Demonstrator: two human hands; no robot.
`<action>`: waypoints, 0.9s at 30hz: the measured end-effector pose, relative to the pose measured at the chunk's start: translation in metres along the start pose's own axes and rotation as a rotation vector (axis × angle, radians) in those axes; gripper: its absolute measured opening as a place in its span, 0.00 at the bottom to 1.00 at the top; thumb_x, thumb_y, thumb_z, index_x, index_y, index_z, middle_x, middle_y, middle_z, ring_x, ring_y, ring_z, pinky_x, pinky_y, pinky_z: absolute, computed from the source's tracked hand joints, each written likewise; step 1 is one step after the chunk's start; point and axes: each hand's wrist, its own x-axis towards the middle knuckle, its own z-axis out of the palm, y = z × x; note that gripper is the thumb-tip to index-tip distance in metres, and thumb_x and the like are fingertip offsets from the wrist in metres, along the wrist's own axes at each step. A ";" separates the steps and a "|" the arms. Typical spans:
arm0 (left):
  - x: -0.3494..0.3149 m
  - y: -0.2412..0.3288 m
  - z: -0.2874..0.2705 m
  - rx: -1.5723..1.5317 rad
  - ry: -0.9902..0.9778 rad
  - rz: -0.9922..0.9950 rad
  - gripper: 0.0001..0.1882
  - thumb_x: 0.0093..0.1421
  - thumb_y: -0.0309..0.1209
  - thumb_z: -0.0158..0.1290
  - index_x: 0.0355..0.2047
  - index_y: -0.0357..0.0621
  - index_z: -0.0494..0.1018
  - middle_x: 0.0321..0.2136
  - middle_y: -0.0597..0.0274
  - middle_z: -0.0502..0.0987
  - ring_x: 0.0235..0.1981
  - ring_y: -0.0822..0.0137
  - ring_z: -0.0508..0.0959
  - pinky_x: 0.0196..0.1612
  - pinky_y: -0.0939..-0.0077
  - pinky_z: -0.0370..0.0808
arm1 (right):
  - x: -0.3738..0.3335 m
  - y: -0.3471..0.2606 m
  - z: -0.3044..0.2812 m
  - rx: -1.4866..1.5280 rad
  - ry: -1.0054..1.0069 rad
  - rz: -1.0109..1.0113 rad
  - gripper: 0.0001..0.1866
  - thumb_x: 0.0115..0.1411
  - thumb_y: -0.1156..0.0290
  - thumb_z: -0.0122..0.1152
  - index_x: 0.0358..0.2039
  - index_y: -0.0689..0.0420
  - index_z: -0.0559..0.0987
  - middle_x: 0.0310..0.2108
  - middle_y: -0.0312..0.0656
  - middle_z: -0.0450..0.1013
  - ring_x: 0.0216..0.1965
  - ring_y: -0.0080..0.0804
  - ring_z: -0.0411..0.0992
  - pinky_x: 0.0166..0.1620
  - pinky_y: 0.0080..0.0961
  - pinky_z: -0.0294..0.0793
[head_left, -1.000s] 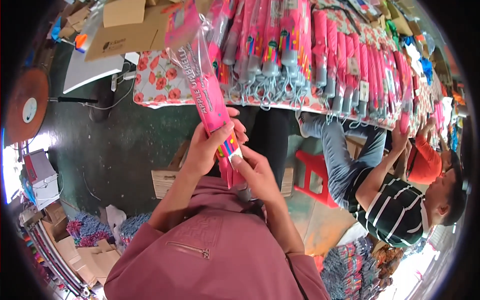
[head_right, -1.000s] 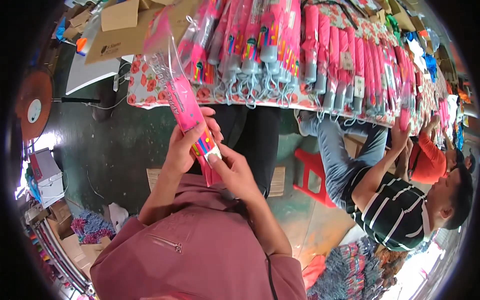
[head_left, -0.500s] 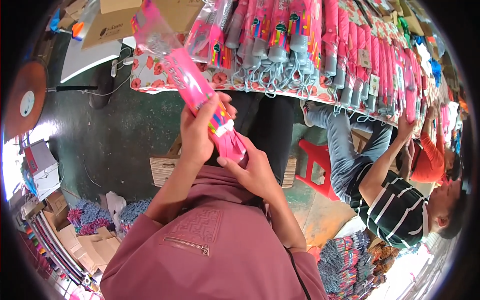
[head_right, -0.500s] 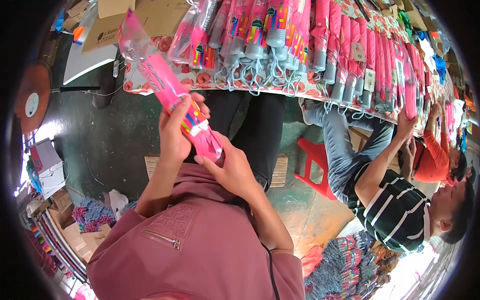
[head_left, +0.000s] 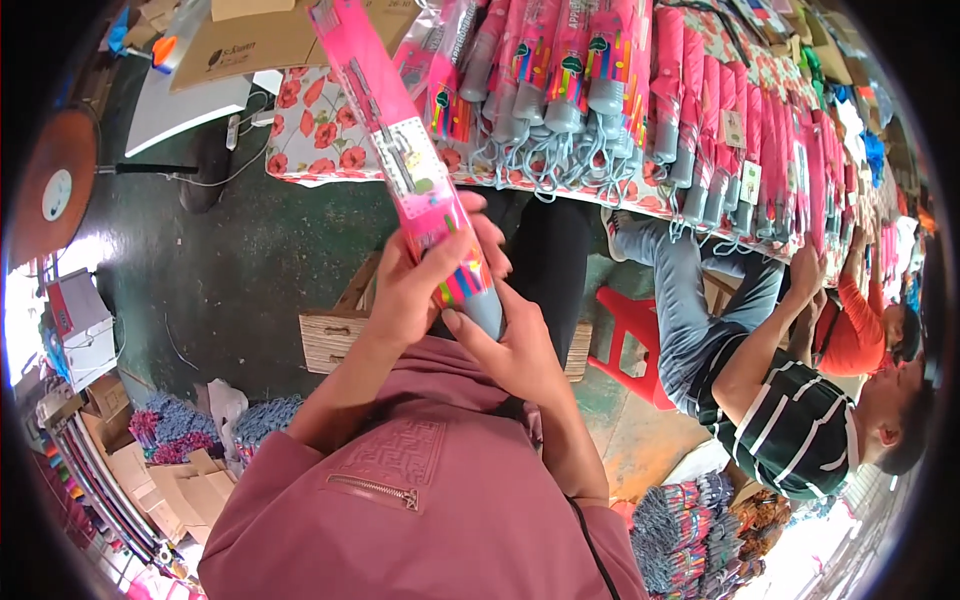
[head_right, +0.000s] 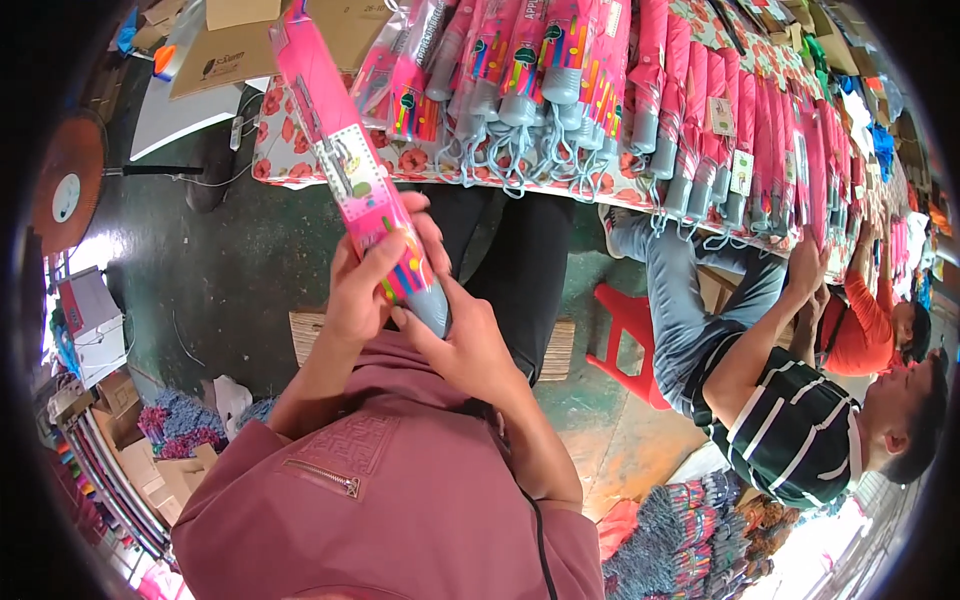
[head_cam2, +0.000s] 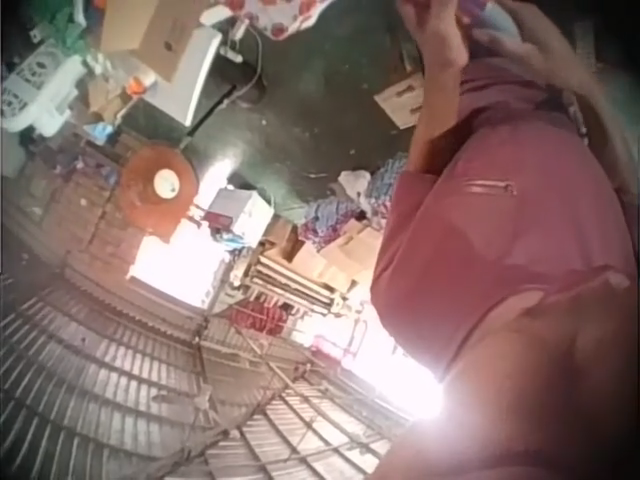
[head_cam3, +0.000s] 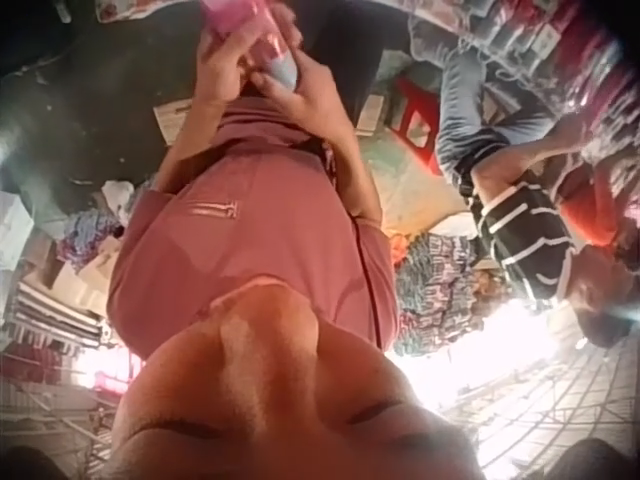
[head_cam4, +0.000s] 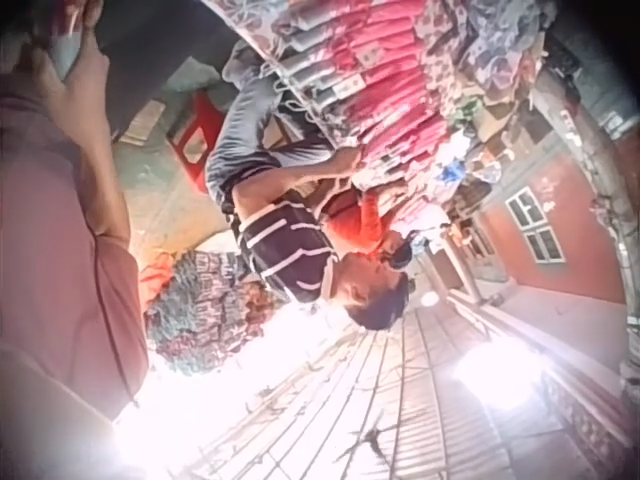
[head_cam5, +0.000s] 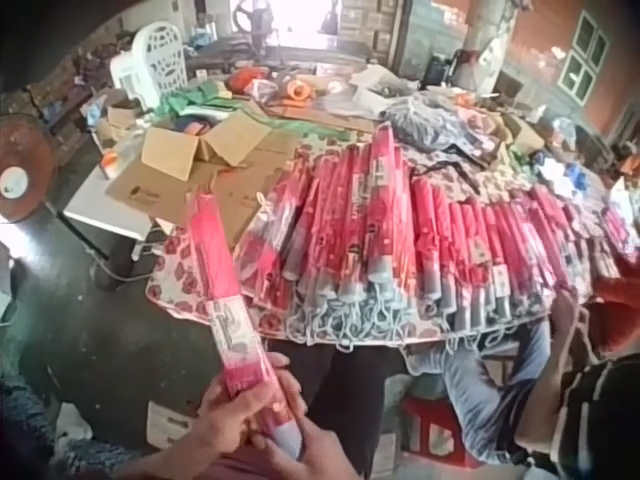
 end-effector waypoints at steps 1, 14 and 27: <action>0.001 0.000 -0.001 0.002 0.002 0.003 0.20 0.69 0.31 0.52 0.59 0.39 0.67 0.43 0.52 0.79 0.37 0.60 0.81 0.42 0.69 0.80 | 0.000 0.001 0.000 0.001 -0.003 -0.002 0.14 0.60 0.67 0.67 0.41 0.64 0.77 0.27 0.40 0.76 0.22 0.28 0.67 0.27 0.23 0.67; 0.018 0.019 -0.010 -0.135 0.106 0.144 0.24 0.73 0.40 0.45 0.63 0.40 0.65 0.53 0.49 0.76 0.41 0.62 0.79 0.44 0.68 0.77 | -0.008 0.001 -0.011 -0.134 -0.095 -0.035 0.17 0.60 0.65 0.67 0.44 0.64 0.76 0.25 0.44 0.76 0.22 0.32 0.70 0.29 0.28 0.70; 0.006 -0.003 0.003 -0.168 0.237 0.081 0.22 0.70 0.29 0.49 0.62 0.39 0.65 0.44 0.55 0.76 0.34 0.66 0.77 0.38 0.70 0.78 | -0.008 0.021 -0.015 -0.026 -0.171 0.036 0.20 0.59 0.70 0.70 0.49 0.64 0.77 0.27 0.40 0.76 0.23 0.24 0.67 0.30 0.21 0.69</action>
